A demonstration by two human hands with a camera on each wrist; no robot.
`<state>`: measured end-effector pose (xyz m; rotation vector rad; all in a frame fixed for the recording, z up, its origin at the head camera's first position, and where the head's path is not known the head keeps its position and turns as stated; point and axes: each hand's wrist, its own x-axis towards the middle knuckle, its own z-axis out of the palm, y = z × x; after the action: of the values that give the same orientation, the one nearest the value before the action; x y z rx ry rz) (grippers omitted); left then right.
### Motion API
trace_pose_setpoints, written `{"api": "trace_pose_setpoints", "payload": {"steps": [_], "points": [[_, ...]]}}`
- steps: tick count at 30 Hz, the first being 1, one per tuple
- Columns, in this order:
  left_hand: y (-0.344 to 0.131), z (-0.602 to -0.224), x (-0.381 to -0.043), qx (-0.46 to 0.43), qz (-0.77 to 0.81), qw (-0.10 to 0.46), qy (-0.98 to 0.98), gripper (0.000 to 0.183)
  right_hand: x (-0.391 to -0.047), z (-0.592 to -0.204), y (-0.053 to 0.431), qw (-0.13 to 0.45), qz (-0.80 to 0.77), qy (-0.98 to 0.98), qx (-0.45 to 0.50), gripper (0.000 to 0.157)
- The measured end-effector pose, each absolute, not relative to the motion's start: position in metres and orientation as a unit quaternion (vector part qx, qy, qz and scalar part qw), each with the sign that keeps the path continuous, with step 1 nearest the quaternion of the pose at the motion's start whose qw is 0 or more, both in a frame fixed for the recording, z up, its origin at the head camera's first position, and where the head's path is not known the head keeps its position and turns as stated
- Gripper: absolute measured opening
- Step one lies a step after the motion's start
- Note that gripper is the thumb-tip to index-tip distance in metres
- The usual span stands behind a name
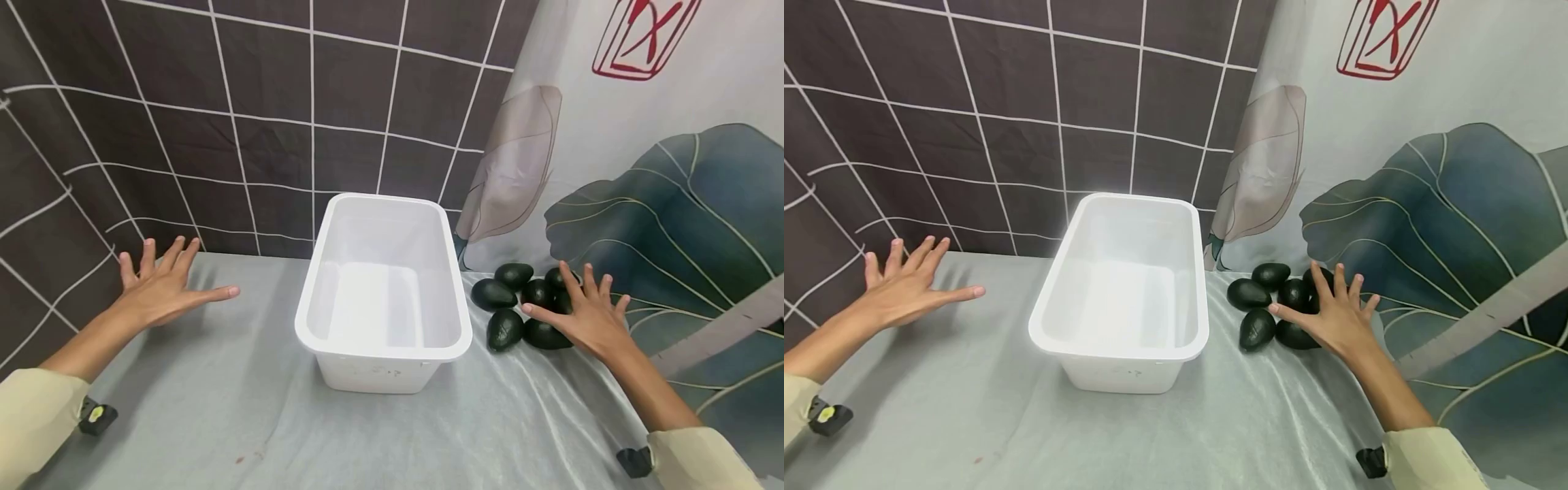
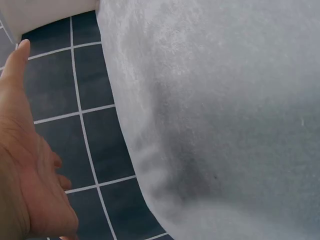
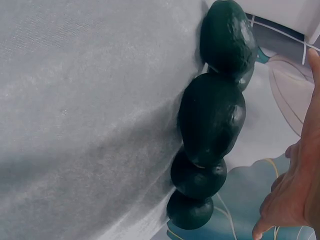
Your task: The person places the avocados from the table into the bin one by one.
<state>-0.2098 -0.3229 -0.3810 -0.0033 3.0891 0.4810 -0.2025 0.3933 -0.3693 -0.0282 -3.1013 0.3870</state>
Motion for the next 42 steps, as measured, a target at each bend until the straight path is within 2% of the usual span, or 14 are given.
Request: {"api": "trace_pose_setpoints", "payload": {"steps": [14,25,42], "points": [[-0.285,-0.363,-0.213,0.043,0.15,-0.042,0.987,0.14,-0.198,-0.367,0.394,0.012,0.125,-0.992,-0.006,0.132],[-0.248,-0.342,-0.222,0.057,0.142,-0.025,0.988,0.139,-0.195,-0.372,0.392,0.024,0.134,-0.991,0.008,0.132],[-0.206,-0.316,-0.227,0.1,0.164,-0.02,0.981,0.131,-0.196,-0.374,0.392,-0.021,0.173,-0.985,0.01,0.131]]}}
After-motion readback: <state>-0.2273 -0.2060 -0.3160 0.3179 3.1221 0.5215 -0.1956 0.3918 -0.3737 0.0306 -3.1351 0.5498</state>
